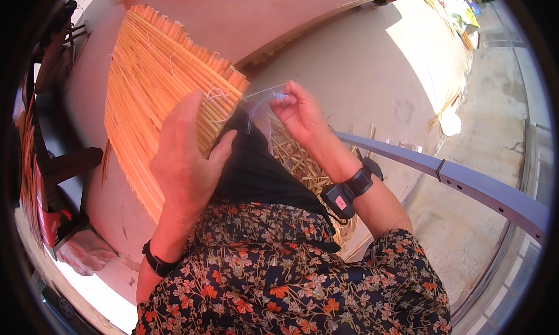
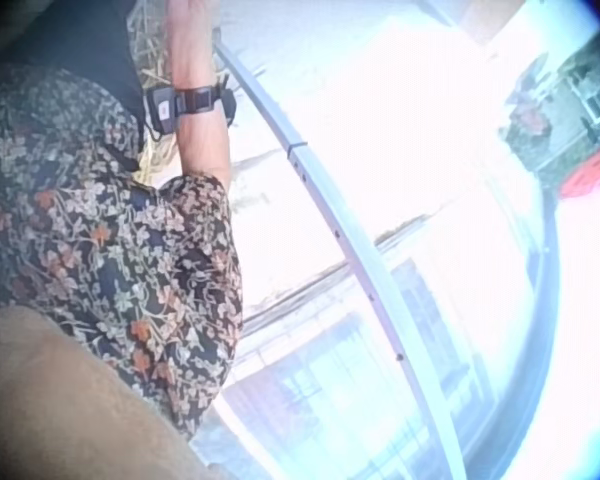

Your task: The person weaves a bamboo mat by hand, threading white string through pre-drilled holes in the bamboo slats to secure them together. The person repeatedly pulls the string tight and adjusts the slats to maintain alignment.

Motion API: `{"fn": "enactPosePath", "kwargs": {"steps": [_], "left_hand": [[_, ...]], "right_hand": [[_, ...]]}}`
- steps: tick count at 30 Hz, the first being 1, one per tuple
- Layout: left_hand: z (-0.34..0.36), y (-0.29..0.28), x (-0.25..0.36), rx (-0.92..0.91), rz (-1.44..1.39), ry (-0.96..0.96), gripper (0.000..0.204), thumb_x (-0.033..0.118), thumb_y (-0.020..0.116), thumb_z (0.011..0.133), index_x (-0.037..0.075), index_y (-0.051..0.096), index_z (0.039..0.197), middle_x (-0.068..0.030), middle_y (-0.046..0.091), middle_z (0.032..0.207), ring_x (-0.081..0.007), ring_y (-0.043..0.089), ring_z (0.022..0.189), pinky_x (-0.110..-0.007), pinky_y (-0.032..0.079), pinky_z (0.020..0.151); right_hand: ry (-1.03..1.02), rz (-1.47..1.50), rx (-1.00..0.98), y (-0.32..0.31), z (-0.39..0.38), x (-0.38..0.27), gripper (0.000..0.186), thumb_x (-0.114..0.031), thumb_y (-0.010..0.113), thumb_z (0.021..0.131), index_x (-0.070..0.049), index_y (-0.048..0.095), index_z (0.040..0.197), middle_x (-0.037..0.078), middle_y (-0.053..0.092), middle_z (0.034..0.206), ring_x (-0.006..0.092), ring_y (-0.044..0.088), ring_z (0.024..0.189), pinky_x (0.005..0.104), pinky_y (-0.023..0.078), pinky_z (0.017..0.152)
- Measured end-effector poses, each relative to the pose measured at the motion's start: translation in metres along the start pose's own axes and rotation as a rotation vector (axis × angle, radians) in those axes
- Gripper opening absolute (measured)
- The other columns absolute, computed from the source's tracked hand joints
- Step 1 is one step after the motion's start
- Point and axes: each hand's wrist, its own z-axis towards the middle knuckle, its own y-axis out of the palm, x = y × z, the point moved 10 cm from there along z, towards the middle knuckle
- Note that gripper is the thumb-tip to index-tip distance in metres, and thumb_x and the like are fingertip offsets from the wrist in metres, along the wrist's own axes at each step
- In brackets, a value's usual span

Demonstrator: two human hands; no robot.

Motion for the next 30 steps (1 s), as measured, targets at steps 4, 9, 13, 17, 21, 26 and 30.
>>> {"fn": "enactPosePath", "kwargs": {"steps": [4, 9, 13, 17, 21, 26, 30], "left_hand": [[0.001, 0.001, -0.002, -0.007, 0.030, -0.019, 0.078, 0.009, 0.089, 0.062, 0.007, 0.056, 0.133, -0.0116, 0.064, 0.126, -0.0290, 0.064, 0.112, -0.036, 0.055, 0.089], [0.000, 0.009, -0.005, -0.042, 0.120, -0.042, 0.074, 0.006, 0.086, 0.064, 0.012, 0.060, 0.132, -0.0086, 0.064, 0.127, -0.0268, 0.064, 0.112, -0.034, 0.056, 0.087], [-0.001, 0.015, 0.002, -0.014, 0.220, 0.043, 0.060, 0.006, 0.076, 0.073, 0.023, 0.066, 0.129, -0.0065, 0.065, 0.125, -0.0253, 0.066, 0.109, -0.032, 0.057, 0.082], [-0.007, 0.016, 0.000, 0.025, 0.259, 0.064, 0.054, 0.007, 0.072, 0.077, 0.027, 0.069, 0.128, -0.0062, 0.066, 0.122, -0.0255, 0.068, 0.107, -0.031, 0.058, 0.080], [-0.014, 0.021, 0.000, 0.031, 0.275, 0.113, 0.052, 0.007, 0.071, 0.078, 0.027, 0.070, 0.127, -0.0066, 0.068, 0.121, -0.0259, 0.069, 0.107, -0.031, 0.058, 0.081], [-0.016, 0.025, -0.001, -0.001, 0.230, 0.136, 0.054, 0.005, 0.071, 0.077, 0.026, 0.070, 0.126, -0.0065, 0.068, 0.120, -0.0262, 0.069, 0.107, -0.032, 0.058, 0.081], [-0.013, 0.019, -0.007, -0.003, 0.205, 0.116, 0.059, 0.003, 0.073, 0.073, 0.024, 0.069, 0.127, -0.0073, 0.066, 0.124, -0.0268, 0.068, 0.108, -0.033, 0.057, 0.083]], "right_hand": [[-0.145, -0.077, 0.242, -0.037, 0.010, -0.014, 0.016, -0.001, 0.054, 0.099, -0.002, 0.054, 0.083, 0.004, 0.049, 0.068, 0.0216, 0.059, 0.083, 0.0451, 0.055, 0.098], [-0.180, -0.002, 0.354, -0.061, 0.025, -0.029, 0.012, 0.000, 0.055, 0.098, -0.001, 0.052, 0.086, 0.006, 0.052, 0.076, 0.0221, 0.058, 0.084, 0.0464, 0.055, 0.102], [-0.129, 0.220, 0.187, -0.090, 0.048, -0.042, 0.009, -0.002, 0.055, 0.098, -0.001, 0.050, 0.091, 0.008, 0.052, 0.078, 0.0196, 0.058, 0.076, 0.0370, 0.061, 0.084], [-0.110, 0.141, 0.384, -0.095, 0.039, -0.042, 0.008, -0.003, 0.055, 0.099, -0.002, 0.049, 0.093, 0.007, 0.052, 0.080, 0.0152, 0.054, 0.067, 0.0315, 0.057, 0.067], [-0.120, -0.072, 0.456, -0.110, 0.022, -0.033, 0.007, -0.004, 0.056, 0.099, -0.001, 0.050, 0.096, 0.006, 0.052, 0.086, 0.0136, 0.051, 0.065, 0.0303, 0.055, 0.064], [-0.036, -0.284, 0.482, -0.133, 0.012, -0.030, 0.014, -0.012, 0.055, 0.101, 0.001, 0.054, 0.104, 0.005, 0.051, 0.088, 0.0141, 0.050, 0.064, 0.0292, 0.053, 0.063], [-0.115, -0.925, 0.470, -0.098, -0.035, -0.050, 0.024, -0.020, 0.053, 0.104, 0.000, 0.057, 0.115, 0.001, 0.048, 0.076, 0.0087, 0.048, 0.057, 0.0252, 0.051, 0.054]]}}
